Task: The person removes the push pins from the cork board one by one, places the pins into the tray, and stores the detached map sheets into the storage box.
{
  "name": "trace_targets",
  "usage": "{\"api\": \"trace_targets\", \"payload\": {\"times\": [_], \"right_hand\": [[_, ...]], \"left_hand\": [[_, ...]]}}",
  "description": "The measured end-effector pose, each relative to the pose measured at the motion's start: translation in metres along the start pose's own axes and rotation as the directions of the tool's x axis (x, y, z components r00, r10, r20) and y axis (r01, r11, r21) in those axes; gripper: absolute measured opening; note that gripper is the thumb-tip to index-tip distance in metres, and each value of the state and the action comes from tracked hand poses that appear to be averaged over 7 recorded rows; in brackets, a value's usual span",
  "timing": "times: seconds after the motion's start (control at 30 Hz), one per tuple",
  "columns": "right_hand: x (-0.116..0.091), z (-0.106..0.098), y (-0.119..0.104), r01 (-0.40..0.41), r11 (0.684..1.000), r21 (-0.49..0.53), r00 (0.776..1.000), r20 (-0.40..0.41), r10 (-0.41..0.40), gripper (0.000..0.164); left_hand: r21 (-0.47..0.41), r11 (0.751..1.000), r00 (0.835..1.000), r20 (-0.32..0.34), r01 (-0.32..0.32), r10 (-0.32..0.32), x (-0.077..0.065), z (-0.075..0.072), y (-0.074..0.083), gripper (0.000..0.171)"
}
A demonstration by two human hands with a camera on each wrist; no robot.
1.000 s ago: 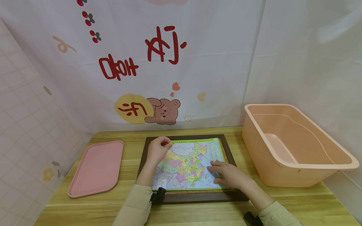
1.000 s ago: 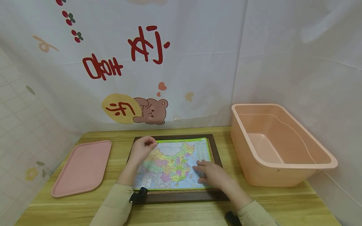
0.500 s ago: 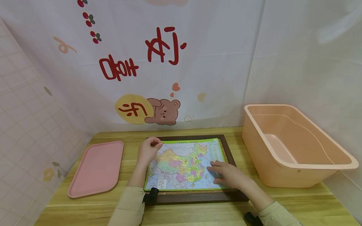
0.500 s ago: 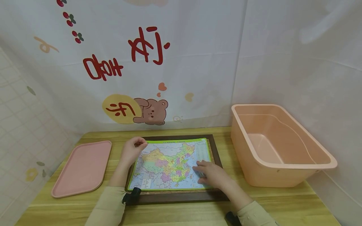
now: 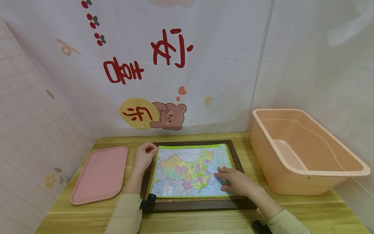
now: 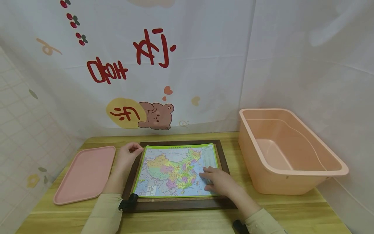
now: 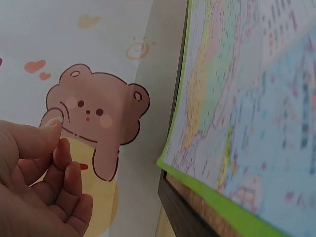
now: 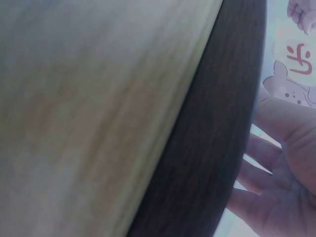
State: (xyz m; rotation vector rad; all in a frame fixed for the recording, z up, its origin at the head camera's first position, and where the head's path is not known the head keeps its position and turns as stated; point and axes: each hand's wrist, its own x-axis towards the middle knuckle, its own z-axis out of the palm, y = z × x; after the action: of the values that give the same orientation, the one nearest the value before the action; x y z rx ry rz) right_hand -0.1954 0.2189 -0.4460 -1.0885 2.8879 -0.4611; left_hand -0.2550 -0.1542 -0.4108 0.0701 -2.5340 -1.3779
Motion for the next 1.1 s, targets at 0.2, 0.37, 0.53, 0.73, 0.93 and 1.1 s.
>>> {"api": "trace_targets", "payload": {"times": [0.2,0.37,0.53,0.73,0.93,1.1], "right_hand": [[0.0,0.001,0.001,-0.009,1.0,0.002,1.0,0.002,0.009,0.054],[0.0,0.001,0.001,-0.008,1.0,0.011,1.0,-0.001,0.008,0.054],[0.0,0.002,0.001,0.0,1.0,0.005,1.0,-0.008,0.0,0.054],[-0.001,0.002,0.002,0.015,1.0,-0.011,1.0,-0.014,-0.015,0.054],[-0.001,0.003,0.003,0.017,1.0,-0.005,1.0,-0.014,-0.017,0.054],[-0.001,0.003,0.003,0.012,1.0,0.0,1.0,-0.011,-0.012,0.054]], "left_hand": [[-0.015,1.0,1.0,-0.018,0.02,-0.02,0.008,-0.006,-0.014,0.009],[0.011,0.999,0.999,-0.021,0.04,-0.04,0.01,-0.016,-0.022,0.01],[0.087,0.994,0.998,-0.033,0.063,-0.06,0.01,-0.027,-0.029,0.013],[0.114,0.99,0.997,-0.019,0.082,-0.08,0.011,-0.04,-0.037,0.016],[0.15,0.985,0.996,-0.019,0.086,-0.084,0.009,-0.054,-0.041,0.016],[0.18,0.98,0.996,-0.034,0.089,-0.084,0.01,-0.062,-0.048,0.015]]}}
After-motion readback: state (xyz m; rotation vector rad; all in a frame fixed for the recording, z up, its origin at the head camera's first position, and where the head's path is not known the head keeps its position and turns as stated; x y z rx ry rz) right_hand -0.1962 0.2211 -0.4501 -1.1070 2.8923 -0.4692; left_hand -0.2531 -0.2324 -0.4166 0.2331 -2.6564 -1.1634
